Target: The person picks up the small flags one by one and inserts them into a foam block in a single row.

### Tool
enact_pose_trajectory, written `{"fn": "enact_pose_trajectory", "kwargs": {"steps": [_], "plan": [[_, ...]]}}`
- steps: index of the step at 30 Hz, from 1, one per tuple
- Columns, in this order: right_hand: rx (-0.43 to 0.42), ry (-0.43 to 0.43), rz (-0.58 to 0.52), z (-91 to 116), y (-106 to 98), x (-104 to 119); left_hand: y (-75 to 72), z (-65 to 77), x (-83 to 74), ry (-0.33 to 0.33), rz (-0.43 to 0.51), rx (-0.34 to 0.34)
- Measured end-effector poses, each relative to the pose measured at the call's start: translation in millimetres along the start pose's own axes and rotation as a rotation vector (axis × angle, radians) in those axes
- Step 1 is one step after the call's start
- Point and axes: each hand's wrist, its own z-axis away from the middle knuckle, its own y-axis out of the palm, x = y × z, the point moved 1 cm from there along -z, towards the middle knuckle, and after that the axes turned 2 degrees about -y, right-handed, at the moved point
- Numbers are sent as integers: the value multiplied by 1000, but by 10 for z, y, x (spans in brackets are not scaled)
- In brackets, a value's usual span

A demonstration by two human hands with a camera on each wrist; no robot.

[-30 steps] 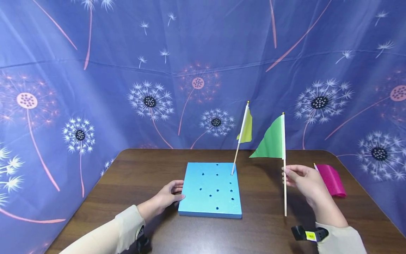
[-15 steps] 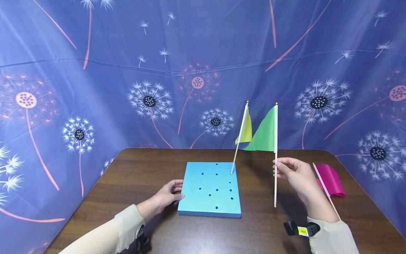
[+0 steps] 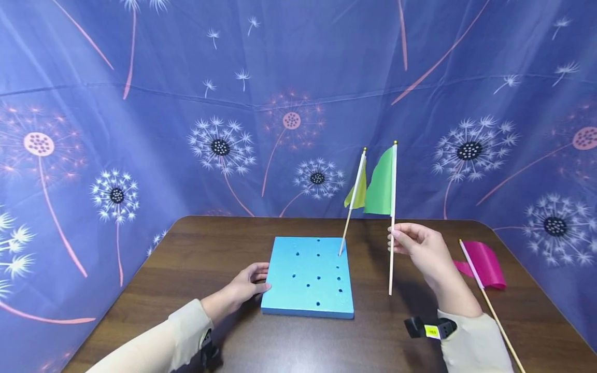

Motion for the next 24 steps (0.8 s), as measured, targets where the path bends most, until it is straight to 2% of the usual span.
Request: {"fn": "enact_pose_trajectory", "kwargs": {"steps": [18, 24], "plan": [[45, -38, -71, -108, 211, 127, 6, -4, 1, -3, 5, 8], [61, -32, -48, -149, 330, 190, 0, 12, -6, -8, -7, 2]]}}
